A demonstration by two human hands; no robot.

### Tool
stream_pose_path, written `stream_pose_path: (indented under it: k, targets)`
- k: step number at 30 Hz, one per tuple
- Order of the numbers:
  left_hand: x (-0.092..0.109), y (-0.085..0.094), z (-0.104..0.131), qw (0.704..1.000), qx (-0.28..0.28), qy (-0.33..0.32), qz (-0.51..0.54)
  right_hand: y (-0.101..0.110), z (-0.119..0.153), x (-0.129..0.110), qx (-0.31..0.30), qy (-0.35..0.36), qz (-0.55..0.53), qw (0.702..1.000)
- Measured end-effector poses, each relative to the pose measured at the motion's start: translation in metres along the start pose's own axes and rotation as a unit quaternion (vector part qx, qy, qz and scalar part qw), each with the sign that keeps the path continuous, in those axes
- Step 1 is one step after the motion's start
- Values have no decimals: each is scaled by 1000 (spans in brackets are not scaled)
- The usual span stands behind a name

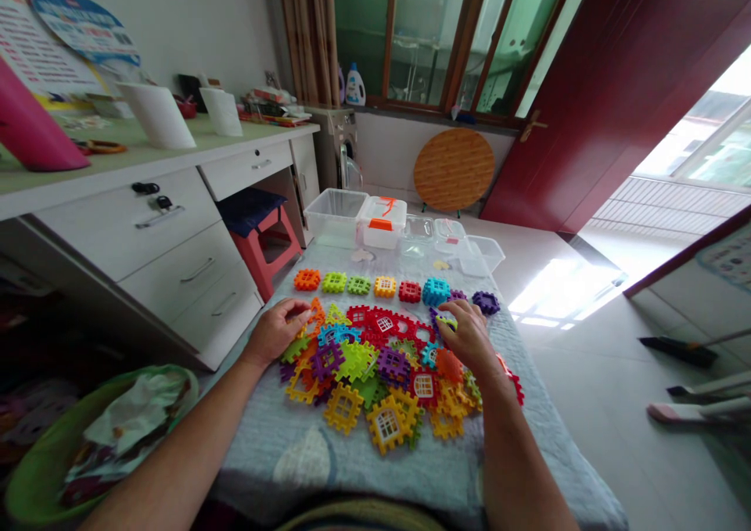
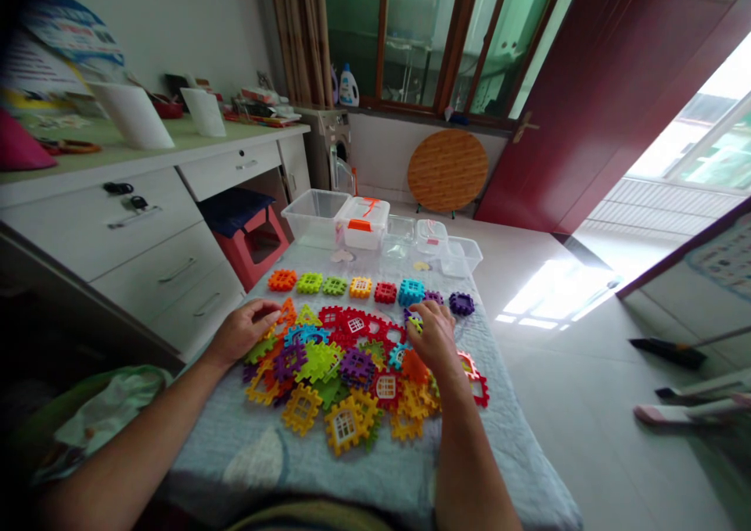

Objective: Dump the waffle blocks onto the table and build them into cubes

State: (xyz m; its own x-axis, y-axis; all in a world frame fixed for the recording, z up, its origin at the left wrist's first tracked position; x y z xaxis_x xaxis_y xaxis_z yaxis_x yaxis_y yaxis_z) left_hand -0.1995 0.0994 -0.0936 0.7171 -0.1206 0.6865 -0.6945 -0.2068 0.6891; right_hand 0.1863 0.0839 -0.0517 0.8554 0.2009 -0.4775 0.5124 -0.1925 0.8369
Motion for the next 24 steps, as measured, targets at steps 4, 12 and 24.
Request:
stream_pose_path:
  k: [4, 12, 24]
  targets:
    - [0, 0, 0, 1000, 8, -3, -2, -25, -5, -39, -57, 75, -46, 995]
    - [-3, -2, -1, 1000, 5, -11, -8, -66, -3, -66, -153, 132, -37, 979]
    - [-1, 0, -1, 1000, 9, -11, 5, -51, -7, -48, -124, 57, 18, 991]
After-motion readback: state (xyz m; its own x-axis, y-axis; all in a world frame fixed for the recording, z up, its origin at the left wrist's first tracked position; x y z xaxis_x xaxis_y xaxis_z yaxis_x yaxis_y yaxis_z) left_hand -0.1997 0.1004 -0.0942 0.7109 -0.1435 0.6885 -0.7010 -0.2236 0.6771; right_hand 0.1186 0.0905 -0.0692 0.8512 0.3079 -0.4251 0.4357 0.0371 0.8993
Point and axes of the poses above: each hand's wrist, its own z-axis away from the middle knuckle, its own y-axis out of the back of the hand, x = y × z, the point moved 7 cm from there along -z, towards the middle knuckle, and after that the axes turned 6 degrees about -z, right-handed, at the moved point
